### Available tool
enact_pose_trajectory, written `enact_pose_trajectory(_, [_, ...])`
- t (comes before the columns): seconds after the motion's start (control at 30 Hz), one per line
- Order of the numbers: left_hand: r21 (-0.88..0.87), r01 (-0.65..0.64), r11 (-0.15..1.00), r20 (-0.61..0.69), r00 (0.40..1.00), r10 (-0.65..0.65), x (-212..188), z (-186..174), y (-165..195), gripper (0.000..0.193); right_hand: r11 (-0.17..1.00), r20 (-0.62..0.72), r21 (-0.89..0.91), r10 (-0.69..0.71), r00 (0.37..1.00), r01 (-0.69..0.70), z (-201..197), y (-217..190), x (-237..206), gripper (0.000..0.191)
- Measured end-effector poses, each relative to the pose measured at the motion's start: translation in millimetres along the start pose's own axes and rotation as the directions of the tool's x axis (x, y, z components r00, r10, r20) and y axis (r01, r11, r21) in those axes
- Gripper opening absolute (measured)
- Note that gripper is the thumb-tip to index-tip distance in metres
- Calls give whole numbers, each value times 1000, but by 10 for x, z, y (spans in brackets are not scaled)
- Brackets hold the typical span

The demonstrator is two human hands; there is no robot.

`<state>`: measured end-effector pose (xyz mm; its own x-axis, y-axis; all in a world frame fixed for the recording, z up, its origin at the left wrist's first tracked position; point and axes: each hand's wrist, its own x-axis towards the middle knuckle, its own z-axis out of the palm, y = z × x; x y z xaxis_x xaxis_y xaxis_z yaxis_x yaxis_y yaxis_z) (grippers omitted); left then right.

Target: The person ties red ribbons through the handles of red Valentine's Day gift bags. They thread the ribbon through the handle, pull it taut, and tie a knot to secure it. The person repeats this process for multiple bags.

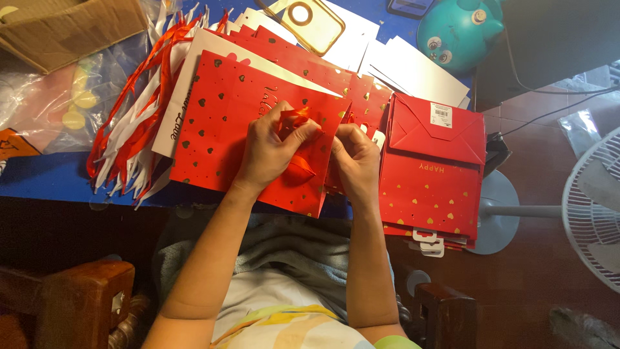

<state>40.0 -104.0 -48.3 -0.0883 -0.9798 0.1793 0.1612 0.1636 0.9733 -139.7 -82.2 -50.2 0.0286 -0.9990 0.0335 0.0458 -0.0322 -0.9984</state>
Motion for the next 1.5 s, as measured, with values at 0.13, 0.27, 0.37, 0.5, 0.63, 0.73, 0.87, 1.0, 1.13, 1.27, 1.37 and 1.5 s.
enact_pose_trajectory(0.13, [-119,35,992,-16,999,-37,34,9,11,12,998,-17,-63,-25,1000,24,-18,20,-10,13])
enact_pose_trajectory(0.27, [-32,26,999,-211,977,-32,79,-44,183,21,998,-63,-64,-8,998,4,-43,19,-39,27])
enact_pose_trajectory(0.37, [378,-243,893,-273,893,358,28,-138,410,41,987,-65,-161,-16,998,5,-43,11,-47,25])
enact_pose_trajectory(0.5, [812,-265,520,-152,765,626,-171,-209,717,56,988,-137,-149,-50,989,30,27,-13,-31,22])
enact_pose_trajectory(0.63, [613,-286,737,-11,929,370,-387,-77,846,20,998,-239,-50,-49,970,38,117,-109,-3,22])
enact_pose_trajectory(0.73, [555,-267,787,143,964,226,-461,37,797,13,999,-279,26,-16,960,25,130,-240,26,23])
enact_pose_trajectory(0.87, [544,-289,788,134,957,259,-376,34,602,10,998,-152,24,-51,987,55,56,-399,2,30])
enact_pose_trajectory(1.0, [513,-218,830,40,972,230,-253,21,390,10,987,-7,-149,-65,998,63,-12,-377,-119,32])
enact_pose_trajectory(1.13, [492,-186,850,43,981,190,-230,12,293,10,999,89,-44,34,995,-31,-89,-246,-204,34])
enact_pose_trajectory(1.27, [484,-76,872,56,997,56,-208,-22,301,11,995,201,-25,100,974,-97,-174,-176,-187,34])
enact_pose_trajectory(1.37, [461,-35,887,48,999,14,-187,-23,322,22,993,236,-63,113,965,-100,-185,-176,-183,33])
enact_pose_trajectory(1.5, [396,22,918,46,998,-44,-201,3,319,24,989,252,-143,66,965,-31,-153,-181,-208,32])
